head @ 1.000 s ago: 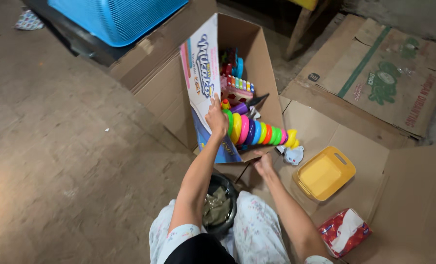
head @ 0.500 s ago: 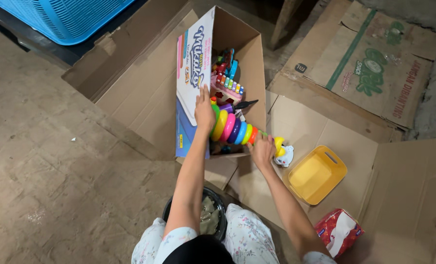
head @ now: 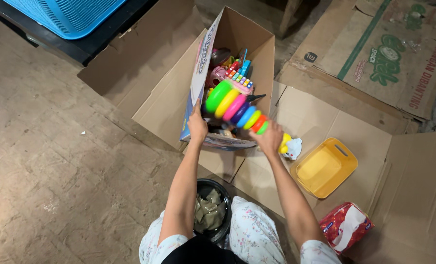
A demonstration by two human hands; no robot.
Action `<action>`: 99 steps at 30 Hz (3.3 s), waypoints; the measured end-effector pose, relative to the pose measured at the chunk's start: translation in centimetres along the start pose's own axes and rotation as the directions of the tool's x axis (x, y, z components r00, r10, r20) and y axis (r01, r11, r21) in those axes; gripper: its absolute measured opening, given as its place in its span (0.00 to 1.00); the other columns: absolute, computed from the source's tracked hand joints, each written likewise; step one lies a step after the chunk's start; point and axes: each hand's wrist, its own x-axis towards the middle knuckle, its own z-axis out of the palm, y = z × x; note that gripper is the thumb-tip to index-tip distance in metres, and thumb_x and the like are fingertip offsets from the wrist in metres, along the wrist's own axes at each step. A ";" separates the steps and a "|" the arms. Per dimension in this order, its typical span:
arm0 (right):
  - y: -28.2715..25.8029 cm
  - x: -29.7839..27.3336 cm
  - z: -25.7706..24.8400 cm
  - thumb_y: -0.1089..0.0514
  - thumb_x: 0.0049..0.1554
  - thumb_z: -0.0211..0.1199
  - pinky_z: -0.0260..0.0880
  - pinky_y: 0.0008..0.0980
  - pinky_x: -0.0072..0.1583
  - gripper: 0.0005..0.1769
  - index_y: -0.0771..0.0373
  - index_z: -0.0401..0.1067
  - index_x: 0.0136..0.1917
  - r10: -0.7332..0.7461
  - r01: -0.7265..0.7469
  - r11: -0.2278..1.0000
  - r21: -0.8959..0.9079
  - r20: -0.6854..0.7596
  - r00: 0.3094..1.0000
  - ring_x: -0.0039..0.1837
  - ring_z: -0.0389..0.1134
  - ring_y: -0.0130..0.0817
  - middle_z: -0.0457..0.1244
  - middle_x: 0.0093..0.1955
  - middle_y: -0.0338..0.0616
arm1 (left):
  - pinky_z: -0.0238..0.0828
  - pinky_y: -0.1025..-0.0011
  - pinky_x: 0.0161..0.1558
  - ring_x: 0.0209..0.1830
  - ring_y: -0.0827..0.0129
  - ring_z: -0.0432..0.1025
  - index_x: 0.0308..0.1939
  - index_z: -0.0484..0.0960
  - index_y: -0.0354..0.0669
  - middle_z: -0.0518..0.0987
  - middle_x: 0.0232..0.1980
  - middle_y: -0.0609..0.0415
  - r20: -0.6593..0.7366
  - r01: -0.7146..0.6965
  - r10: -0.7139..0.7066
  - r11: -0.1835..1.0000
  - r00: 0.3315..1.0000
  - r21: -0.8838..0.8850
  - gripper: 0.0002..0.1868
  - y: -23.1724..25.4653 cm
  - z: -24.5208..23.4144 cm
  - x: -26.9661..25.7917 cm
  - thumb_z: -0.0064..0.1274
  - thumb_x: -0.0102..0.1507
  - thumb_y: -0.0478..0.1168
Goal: The person sits on the floor and empties a cardboard box filled with toys onto a larger cardboard sheet. They then wipe the inside of the empty box with a tissue. Afterward, they wet a cloth in a black bowl and thoroughly wipe the inside and outside of a yellow plastic tray.
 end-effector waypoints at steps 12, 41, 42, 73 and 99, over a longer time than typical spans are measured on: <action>9.7 -1.8 4.4 0.31 0.50 0.70 0.74 0.49 0.57 0.44 0.70 0.73 0.63 0.828 -0.845 0.375 0.380 0.273 0.490 0.55 0.74 0.51 0.70 0.54 0.57 | 0.71 0.55 0.59 0.59 0.44 0.75 0.73 0.67 0.41 0.77 0.64 0.38 -0.092 -0.129 0.148 0.975 0.985 0.182 0.34 -0.7 -0.5 2.3 0.43 0.61 0.23; -12.4 6.4 13.7 0.66 0.56 0.61 0.72 0.38 0.61 0.22 0.61 0.67 0.64 0.157 -0.455 -0.361 0.814 0.534 0.831 0.58 0.70 0.33 0.67 0.58 0.39 | 0.60 0.56 0.73 0.68 0.49 0.69 0.67 0.72 0.35 0.76 0.66 0.43 -0.155 -0.101 0.049 0.931 0.987 -0.349 0.29 -5.6 -2.9 -3.0 0.48 0.68 0.51; -11.4 6.3 12.6 0.65 0.58 0.62 0.72 0.39 0.61 0.20 0.64 0.68 0.64 0.144 -0.465 -0.356 0.811 0.539 0.830 0.58 0.70 0.35 0.68 0.58 0.42 | 0.59 0.55 0.75 0.73 0.50 0.68 0.71 0.71 0.38 0.74 0.70 0.43 -0.273 0.006 -0.143 0.894 0.951 -0.449 0.30 -6.6 -2.4 -2.4 0.44 0.73 0.55; -1.6 -2.7 11.1 0.55 0.60 0.63 0.74 0.33 0.56 0.19 0.59 0.71 0.63 0.378 -0.417 -0.323 0.850 0.520 0.766 0.54 0.72 0.29 0.69 0.56 0.36 | 0.68 0.59 0.51 0.46 0.54 0.71 0.44 0.72 0.34 0.76 0.45 0.42 -0.289 0.034 -0.178 0.897 0.940 -0.441 0.22 -6.7 -1.4 0.0 0.66 0.60 0.45; -4.5 -6.6 15.6 0.27 0.65 0.46 0.63 0.38 0.69 0.46 0.70 0.59 0.75 0.668 -0.424 -0.220 0.879 0.452 0.591 0.67 0.64 0.39 0.60 0.72 0.47 | 0.58 0.52 0.70 0.64 0.42 0.66 0.55 0.71 0.34 0.75 0.51 0.40 -0.362 -0.291 0.234 0.950 0.902 -0.112 0.21 5.3 -2.5 -1.3 0.61 0.65 0.42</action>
